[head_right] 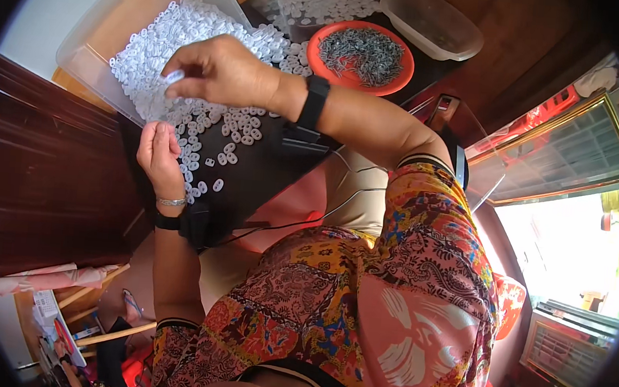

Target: Manually assembling small white plastic components by inserting metal pins into them.

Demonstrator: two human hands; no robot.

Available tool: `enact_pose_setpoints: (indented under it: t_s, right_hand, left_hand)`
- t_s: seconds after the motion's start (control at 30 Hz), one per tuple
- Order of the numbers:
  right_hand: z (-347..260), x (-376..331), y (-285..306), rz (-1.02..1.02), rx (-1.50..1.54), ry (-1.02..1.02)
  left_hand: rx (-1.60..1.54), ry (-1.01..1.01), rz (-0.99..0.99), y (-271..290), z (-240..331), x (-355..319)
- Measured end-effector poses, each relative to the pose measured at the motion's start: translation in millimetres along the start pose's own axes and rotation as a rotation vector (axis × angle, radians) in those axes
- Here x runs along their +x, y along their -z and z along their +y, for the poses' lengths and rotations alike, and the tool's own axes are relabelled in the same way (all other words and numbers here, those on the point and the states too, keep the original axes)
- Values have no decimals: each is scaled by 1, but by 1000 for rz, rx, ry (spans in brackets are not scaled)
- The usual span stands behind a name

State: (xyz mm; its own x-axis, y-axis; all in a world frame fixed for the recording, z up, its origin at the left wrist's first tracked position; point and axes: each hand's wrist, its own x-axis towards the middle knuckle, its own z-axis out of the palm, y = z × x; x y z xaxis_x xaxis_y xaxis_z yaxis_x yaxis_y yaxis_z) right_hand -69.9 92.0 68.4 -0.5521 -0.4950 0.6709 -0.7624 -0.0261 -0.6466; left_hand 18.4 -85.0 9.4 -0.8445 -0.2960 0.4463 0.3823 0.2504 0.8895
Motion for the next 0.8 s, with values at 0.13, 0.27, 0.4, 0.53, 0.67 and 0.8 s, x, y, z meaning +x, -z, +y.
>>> enact_pose_setpoints:
  t_s: [0.13, 0.27, 0.4, 0.53, 0.67, 0.8]
  right_hand:
    - [6, 6, 34, 62, -237, 58]
    - [-8, 45, 100, 248, -612, -6]
    - [5, 56, 130, 479, -1095, 207]
    - [-2, 33, 103, 215, -491, -83]
    - [22, -5, 49, -396, -366, -226]
    - [27, -38, 41, -578, -496, -276]
  left_hand:
    - [-28, 3, 27, 5, -11, -1]
    - [-5, -20, 6, 8, -16, 1]
    - [-16, -25, 48, 7, -21, 8]
    - [-46, 6, 25, 1, -19, 9]
    - [5, 0, 54, 10, -22, 8]
    - [-18, 9, 51, 4, -17, 9]
